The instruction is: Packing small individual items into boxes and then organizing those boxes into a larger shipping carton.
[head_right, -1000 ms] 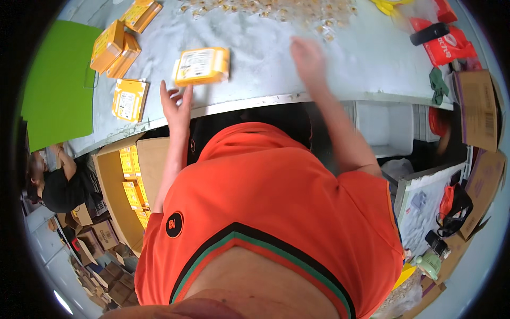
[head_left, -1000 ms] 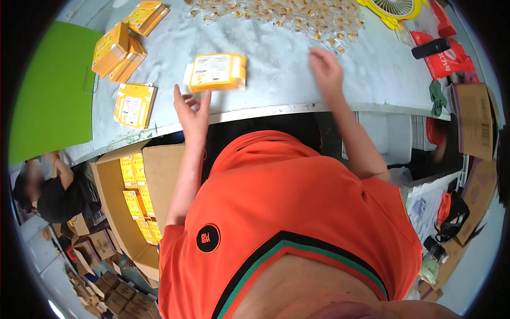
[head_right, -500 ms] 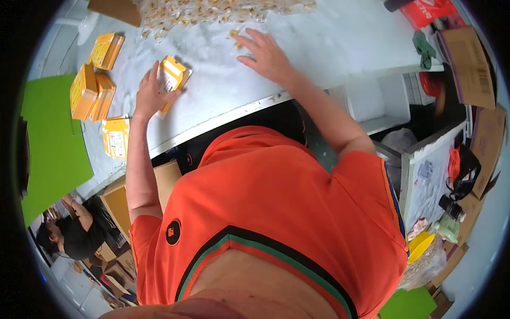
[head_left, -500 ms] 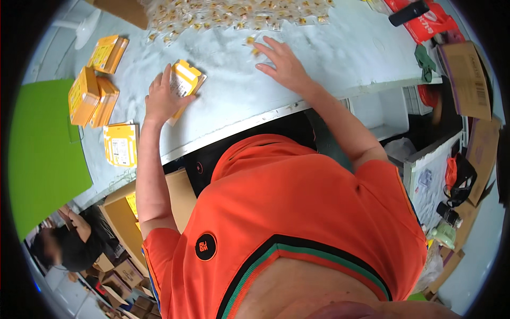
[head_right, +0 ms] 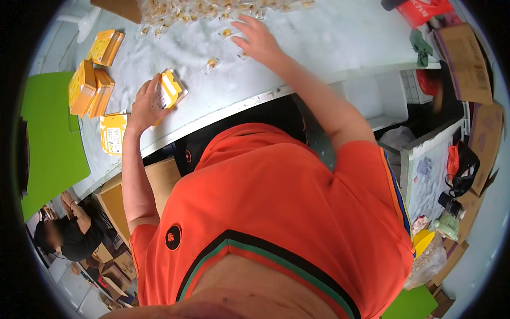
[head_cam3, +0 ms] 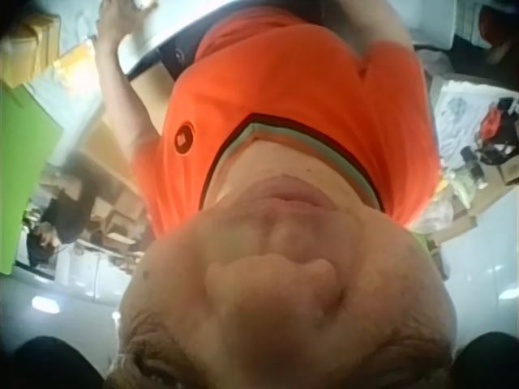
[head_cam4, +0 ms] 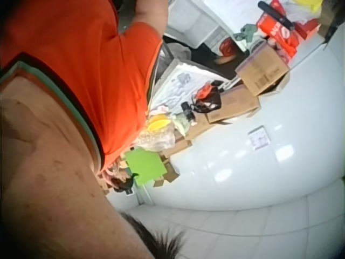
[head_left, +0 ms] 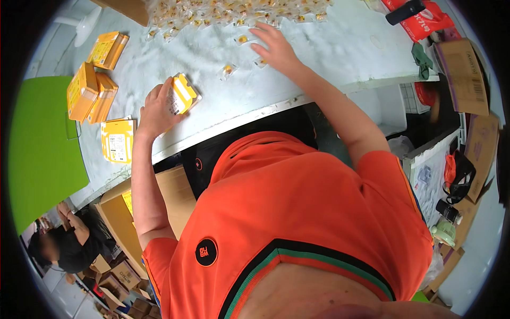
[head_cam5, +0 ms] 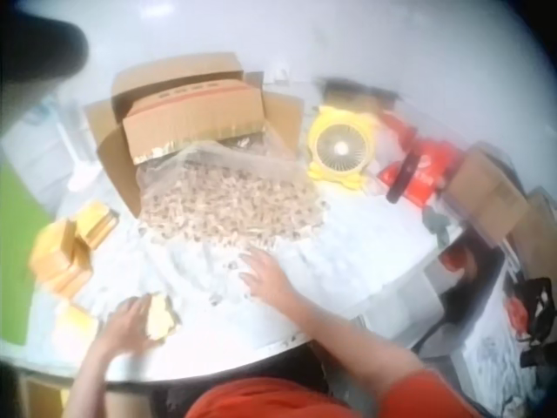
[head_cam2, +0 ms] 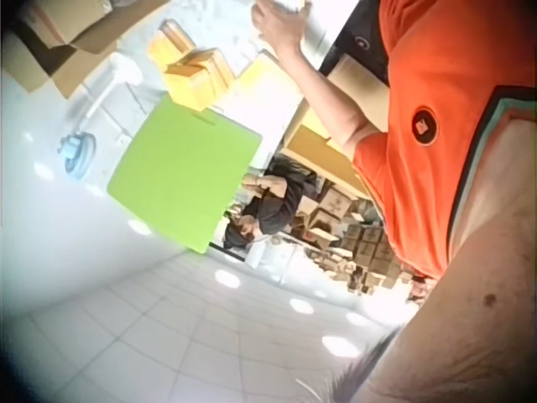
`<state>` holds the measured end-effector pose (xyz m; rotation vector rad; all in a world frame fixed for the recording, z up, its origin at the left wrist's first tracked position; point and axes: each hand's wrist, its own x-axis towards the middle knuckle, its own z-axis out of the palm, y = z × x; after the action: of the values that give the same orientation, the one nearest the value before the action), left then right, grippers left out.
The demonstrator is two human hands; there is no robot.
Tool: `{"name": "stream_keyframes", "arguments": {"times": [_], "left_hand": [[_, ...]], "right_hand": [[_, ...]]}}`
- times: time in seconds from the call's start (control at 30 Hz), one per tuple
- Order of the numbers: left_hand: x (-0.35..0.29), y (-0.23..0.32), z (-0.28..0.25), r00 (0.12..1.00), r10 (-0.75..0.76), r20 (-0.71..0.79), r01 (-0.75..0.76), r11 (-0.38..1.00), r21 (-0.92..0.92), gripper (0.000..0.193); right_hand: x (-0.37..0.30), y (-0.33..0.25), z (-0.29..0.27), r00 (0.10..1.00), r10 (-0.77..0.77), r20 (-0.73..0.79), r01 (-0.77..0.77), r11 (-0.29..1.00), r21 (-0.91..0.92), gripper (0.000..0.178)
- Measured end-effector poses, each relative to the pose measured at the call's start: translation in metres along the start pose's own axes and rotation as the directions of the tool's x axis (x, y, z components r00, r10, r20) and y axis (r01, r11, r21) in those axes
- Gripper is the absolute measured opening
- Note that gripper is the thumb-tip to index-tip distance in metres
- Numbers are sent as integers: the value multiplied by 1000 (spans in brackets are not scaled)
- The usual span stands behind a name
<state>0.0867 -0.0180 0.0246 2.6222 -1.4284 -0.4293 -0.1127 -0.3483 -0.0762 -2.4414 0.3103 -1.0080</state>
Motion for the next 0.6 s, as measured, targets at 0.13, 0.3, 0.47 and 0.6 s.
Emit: {"name": "stream_keyframes", "arguments": {"times": [0.13, 0.3, 0.47, 0.6], "left_hand": [[-2, 8, -5, 1000, -7, -16, 8, 999, 37, 113], [-10, -2, 7, 998, -20, -60, 23, 999, 42, 116], [-17, 19, -7, 996, 9, -94, -1, 996, 87, 109], [-26, 27, -16, 992, 6, -125, 7, 994, 105, 104]], "right_hand": [[16, -4, 21, 937, -131, 325, 188, 970, -151, 43], [35, 8, 13, 984, 15, 177, 10, 990, -139, 44], [37, 34, 5, 982, -41, 184, 108, 923, -369, 42], [5, 17, 3, 973, -86, 214, 137, 962, -237, 38]]}}
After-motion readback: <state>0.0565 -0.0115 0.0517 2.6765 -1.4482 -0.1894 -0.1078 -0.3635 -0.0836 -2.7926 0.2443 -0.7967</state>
